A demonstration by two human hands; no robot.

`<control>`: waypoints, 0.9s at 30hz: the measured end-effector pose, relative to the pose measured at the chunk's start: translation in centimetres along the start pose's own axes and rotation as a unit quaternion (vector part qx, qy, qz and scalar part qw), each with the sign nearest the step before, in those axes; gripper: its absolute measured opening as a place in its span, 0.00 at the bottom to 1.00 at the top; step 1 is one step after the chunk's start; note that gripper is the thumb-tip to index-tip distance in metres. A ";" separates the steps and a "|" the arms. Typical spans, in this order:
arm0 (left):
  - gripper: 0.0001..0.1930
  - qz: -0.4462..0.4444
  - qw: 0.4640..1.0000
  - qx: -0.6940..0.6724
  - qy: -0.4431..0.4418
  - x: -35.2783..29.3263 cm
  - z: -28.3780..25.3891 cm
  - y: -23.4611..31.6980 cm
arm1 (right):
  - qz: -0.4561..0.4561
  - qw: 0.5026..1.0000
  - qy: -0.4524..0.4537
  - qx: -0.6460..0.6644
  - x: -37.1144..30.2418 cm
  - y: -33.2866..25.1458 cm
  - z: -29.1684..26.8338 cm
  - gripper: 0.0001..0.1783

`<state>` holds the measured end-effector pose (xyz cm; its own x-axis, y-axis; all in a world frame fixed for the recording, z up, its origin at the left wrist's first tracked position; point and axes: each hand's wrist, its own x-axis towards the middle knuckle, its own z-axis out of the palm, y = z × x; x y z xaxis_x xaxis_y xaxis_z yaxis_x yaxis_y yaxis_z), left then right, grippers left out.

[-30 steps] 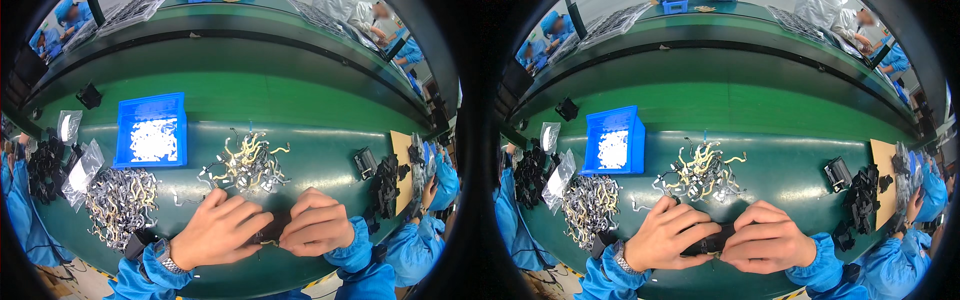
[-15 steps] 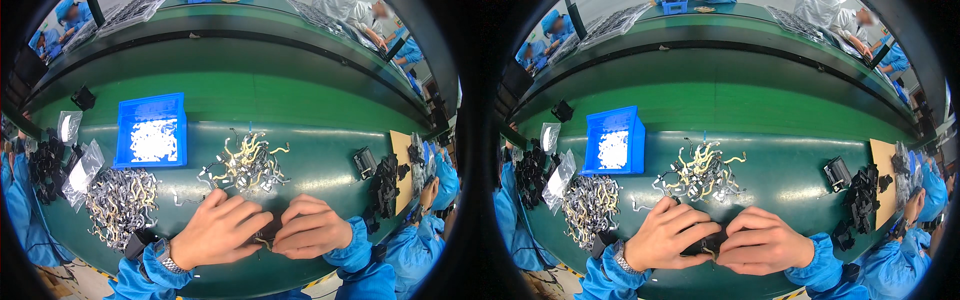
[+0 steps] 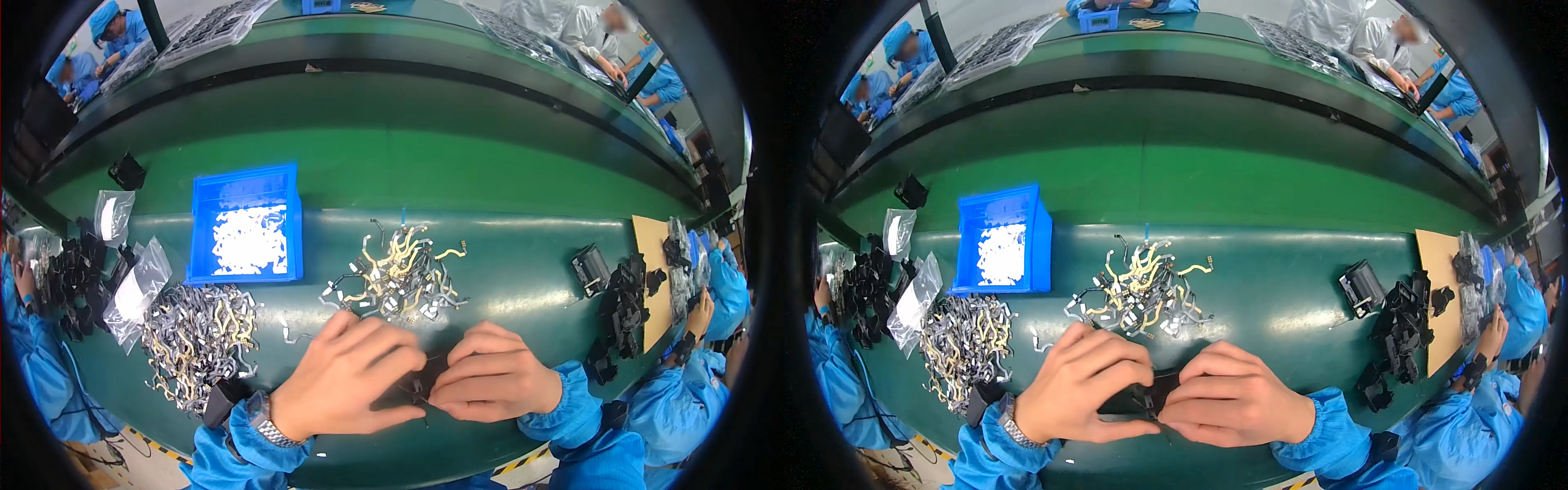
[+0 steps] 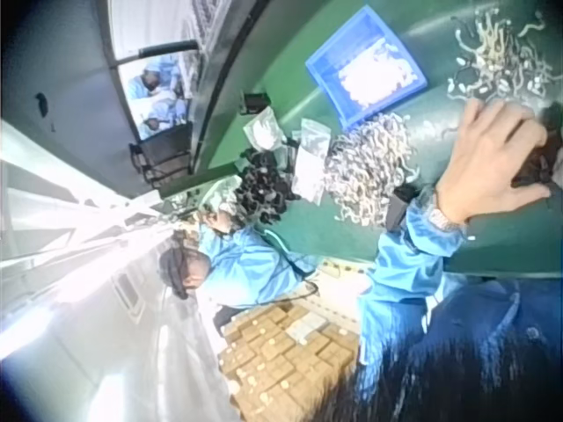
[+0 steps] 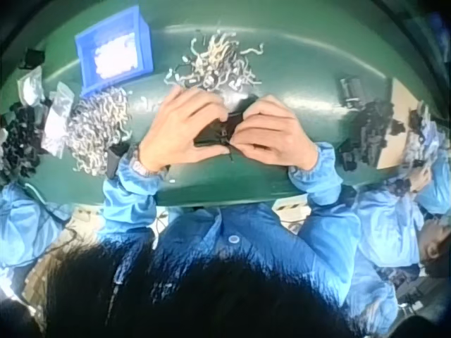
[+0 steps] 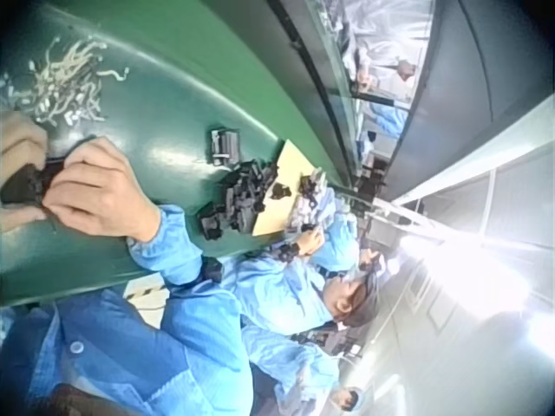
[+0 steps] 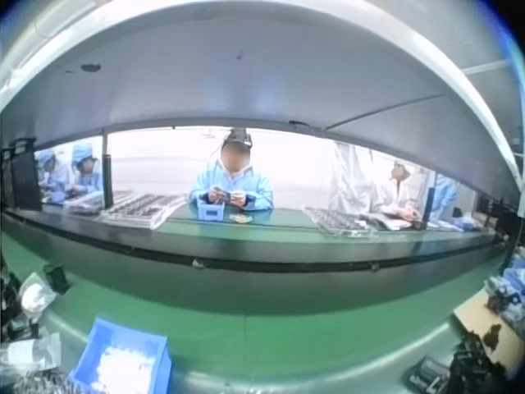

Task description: Assembling small plastic and metal components at a factory workbench.

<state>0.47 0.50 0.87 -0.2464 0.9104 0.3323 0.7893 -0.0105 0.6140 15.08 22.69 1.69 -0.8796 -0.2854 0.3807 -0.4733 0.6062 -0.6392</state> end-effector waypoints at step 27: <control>0.07 0.030 0.997 0.075 0.019 -0.4 0.8 -0.6 | 0.094 0.995 -0.038 -0.002 0.6 0.1 1.2 0.33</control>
<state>0.57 0.41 -0.17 -0.2143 0.8940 0.3935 0.8779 -0.0003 0.4789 14.45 21.68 1.01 -0.9537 -0.2213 0.2036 -0.3001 0.6565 -0.6921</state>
